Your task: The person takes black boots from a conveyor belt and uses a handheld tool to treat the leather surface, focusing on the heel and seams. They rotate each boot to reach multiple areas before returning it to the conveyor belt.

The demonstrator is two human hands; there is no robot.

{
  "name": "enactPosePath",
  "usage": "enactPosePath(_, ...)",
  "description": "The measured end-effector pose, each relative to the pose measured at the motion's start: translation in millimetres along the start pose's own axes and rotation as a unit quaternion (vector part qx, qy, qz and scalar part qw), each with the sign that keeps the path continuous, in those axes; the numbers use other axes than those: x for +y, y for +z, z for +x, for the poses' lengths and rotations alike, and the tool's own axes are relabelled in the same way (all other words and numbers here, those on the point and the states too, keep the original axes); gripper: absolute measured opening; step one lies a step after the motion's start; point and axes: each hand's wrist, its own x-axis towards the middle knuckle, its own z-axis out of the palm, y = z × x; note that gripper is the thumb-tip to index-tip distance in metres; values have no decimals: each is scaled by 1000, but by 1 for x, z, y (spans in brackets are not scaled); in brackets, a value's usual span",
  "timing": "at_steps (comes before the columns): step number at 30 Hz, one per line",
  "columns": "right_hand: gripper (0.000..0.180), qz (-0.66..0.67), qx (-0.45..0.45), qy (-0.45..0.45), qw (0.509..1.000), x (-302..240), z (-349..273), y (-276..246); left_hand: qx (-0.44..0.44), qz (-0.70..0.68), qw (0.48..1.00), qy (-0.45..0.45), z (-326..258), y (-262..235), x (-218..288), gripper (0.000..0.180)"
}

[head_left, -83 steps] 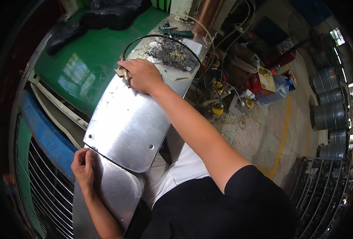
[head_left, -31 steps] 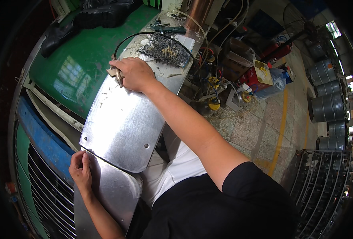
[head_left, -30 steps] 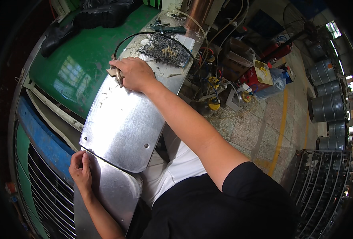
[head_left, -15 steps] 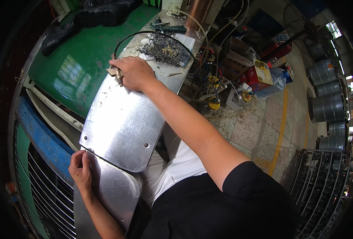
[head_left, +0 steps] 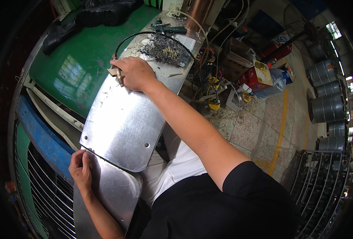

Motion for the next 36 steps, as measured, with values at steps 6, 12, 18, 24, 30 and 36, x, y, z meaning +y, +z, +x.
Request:
enactPosePath(6, 42, -2, 2, -3, 1000, -1, -2, -1, -3, -6, 1000, -4, 0, 0, -1, 11)
enactPosePath(12, 43, 2, -10, 13, 1000, 1, -3, -2, -9, -3, 1000, -13, -1, 1, 1, 11)
enactPosePath(18, 46, 21, -27, 30, 999, 1, 2, -3, 15, 36, 999, -11, -1, 3, 2, 9)
enactPosePath(24, 36, 14, -12, 1, 1000, 3, 6, 6, 30, 56, 997, -32, 5, 2, 22, 11)
enactPosePath(30, 46, 60, -59, -17, 996, 9, 3, 10, -7, 76, 997, 4, -1, -10, 5, 15)
enactPosePath(36, 48, 21, -82, -10, 996, 4, -3, 3, 4, 51, 998, 26, -11, -9, 0, 15)
